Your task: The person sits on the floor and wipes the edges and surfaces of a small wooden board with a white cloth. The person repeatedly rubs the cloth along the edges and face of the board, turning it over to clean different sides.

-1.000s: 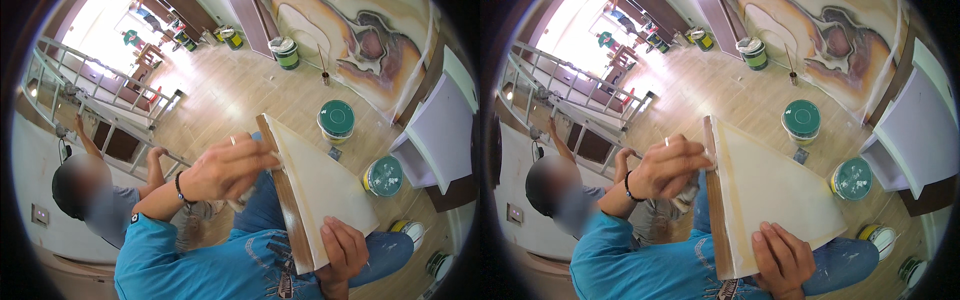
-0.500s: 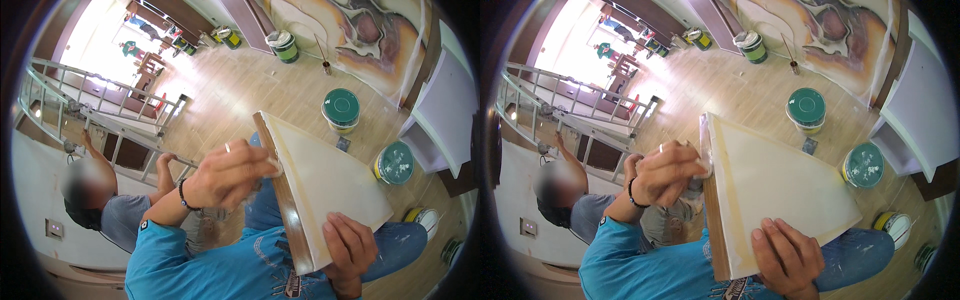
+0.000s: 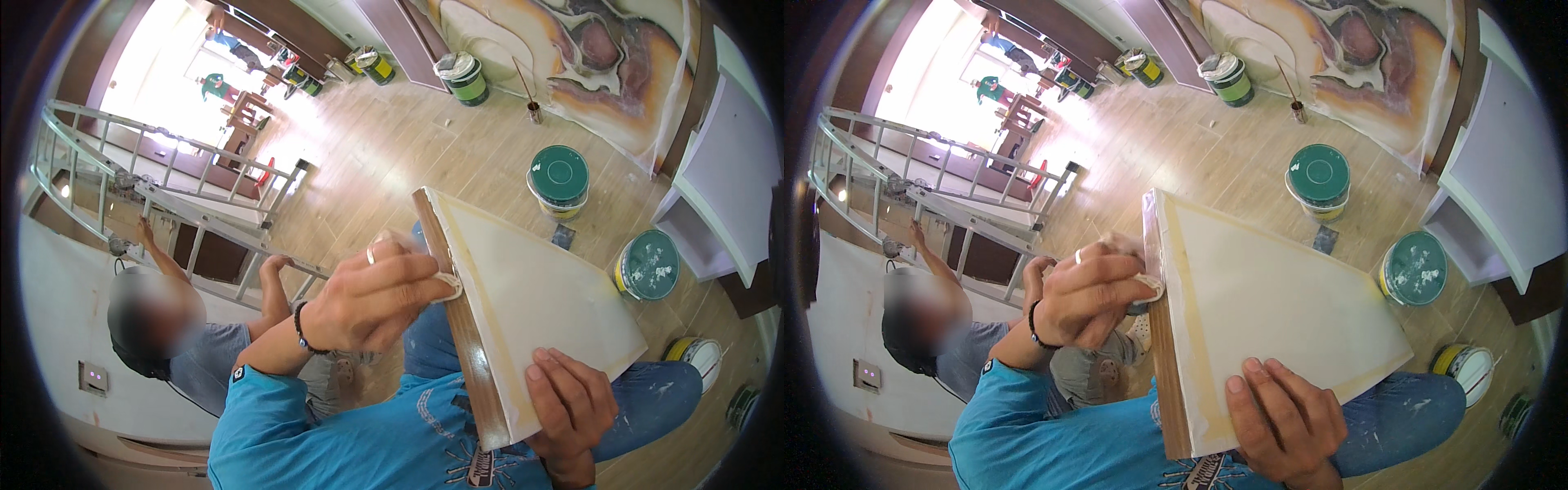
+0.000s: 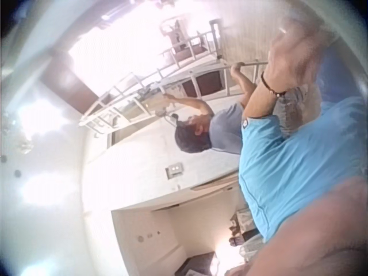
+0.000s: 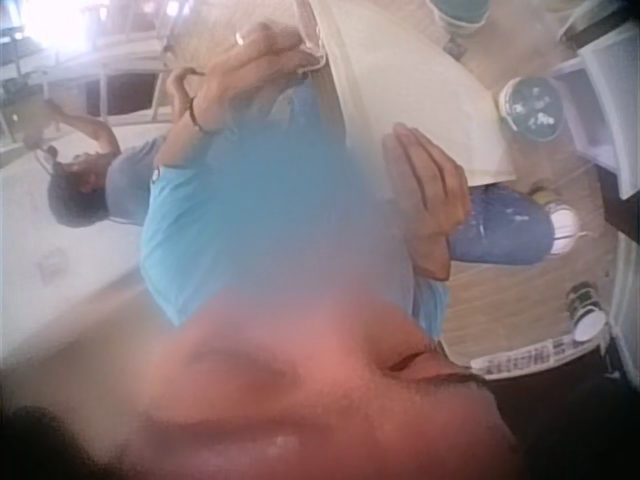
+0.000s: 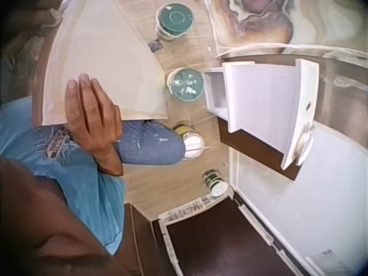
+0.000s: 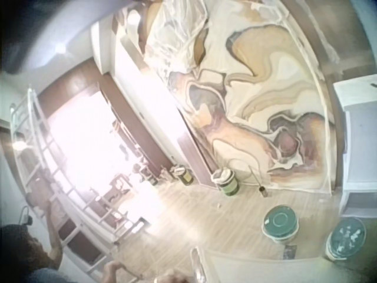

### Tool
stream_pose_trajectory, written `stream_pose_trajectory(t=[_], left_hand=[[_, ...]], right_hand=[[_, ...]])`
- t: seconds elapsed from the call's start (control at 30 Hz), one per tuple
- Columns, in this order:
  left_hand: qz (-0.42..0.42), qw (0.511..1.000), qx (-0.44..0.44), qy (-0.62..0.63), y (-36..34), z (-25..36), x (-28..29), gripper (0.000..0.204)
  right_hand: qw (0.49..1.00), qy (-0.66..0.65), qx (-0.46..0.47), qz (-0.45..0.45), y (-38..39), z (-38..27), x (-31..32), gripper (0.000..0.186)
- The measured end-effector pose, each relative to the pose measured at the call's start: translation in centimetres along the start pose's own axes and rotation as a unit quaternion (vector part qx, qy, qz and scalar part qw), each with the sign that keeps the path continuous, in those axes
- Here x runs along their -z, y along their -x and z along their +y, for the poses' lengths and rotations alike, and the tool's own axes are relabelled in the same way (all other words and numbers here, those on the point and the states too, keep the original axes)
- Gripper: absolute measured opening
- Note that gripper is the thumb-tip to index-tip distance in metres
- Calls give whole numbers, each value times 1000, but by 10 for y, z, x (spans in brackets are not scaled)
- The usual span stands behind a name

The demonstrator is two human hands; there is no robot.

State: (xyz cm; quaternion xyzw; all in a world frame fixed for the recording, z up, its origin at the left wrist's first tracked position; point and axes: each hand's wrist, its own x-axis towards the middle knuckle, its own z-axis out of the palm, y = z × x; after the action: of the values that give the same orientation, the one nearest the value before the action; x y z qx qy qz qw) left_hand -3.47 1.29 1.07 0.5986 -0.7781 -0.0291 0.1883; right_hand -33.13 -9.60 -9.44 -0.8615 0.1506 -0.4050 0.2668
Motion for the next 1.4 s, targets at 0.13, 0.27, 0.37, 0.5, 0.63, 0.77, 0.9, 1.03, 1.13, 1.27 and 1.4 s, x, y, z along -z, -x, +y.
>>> stream_pose_trajectory(t=[0.13, 0.27, 0.37, 0.5, 0.63, 0.77, 0.9, 1.03, 1.13, 1.27, 1.4], left_hand=[[-6, 999, 36, -35, -1, 2, 1, 46], [-3, 1000, 11, 2, -4, 4, 1, 47], [-11, 998, 46, -44, 0, 0, 1, 45], [-6, 1000, 3, 17, -4, 8, 2, 46], [-12, 997, 60, -41, 0, 0, 1, 48], [-1, 1000, 14, -11, 0, 7, -1, 50], [-13, 997, 68, -44, 0, 0, -2, 50], [5, 1000, 20, -10, 2, 7, -3, 49], [5, 996, 81, -34, 1, -5, -3, 48], [18, 999, 30, -4, 1, 5, -5, 47], [15, 996, 84, -16, 4, -8, -5, 46]], right_hand=[[1000, -1, 3, -6, -1, 0, 0, 29], [1000, -1, 5, 3, -1, 1, 0, 28], [1000, 4, 0, 12, -3, 0, -3, 25], [1000, 10, 1, 23, -2, 1, -2, 26], [1000, 10, -1, 14, -2, 0, -2, 26], [1000, 12, -1, 11, -2, 0, -1, 25], [1000, 0, 2, -8, 1, 2, -1, 27], [1000, -1, 1, -8, 1, 1, 1, 27], [1000, -1, 2, -12, 2, 0, 0, 27], [1000, 0, 1, -9, 3, 1, 0, 27], [1000, -6, -1, -11, 2, 0, 0, 28]])
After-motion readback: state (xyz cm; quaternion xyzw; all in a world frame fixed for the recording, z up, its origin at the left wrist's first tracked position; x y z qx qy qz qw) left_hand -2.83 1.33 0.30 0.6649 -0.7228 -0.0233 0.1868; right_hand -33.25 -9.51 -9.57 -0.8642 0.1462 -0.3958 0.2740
